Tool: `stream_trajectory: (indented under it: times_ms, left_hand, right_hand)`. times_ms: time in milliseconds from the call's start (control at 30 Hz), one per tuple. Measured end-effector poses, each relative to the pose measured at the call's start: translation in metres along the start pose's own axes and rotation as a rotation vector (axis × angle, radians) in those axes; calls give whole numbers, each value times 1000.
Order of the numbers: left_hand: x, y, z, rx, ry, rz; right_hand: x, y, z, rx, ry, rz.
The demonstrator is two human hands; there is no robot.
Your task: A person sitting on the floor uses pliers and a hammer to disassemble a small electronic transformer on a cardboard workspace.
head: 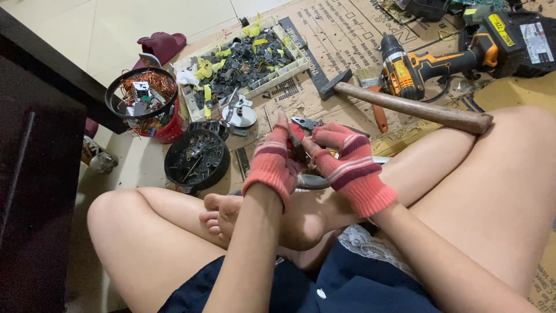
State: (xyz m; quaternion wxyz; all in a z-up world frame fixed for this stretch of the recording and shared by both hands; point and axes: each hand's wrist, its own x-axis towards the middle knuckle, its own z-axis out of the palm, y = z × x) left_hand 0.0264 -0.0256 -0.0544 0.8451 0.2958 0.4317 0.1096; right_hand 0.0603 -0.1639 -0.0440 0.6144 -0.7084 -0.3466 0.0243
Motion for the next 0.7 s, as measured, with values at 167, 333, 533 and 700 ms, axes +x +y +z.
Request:
stream_trajectory:
  times_ms: [167, 333, 533, 700]
  left_hand:
    - [-16, 5, 6, -38, 63, 44]
    - [-3, -4, 6, -116, 103, 43]
    - [-17, 2, 5, -155, 37, -22]
    - [-48, 8, 12, -340, 0, -116]
  right_hand:
    - [1, 3, 0, -23, -4, -44]
    - [1, 5, 3, -52, -17, -97]
    - [1, -7, 0, 21, -2, 50]
    - [10, -22, -2, 106, 103, 479]
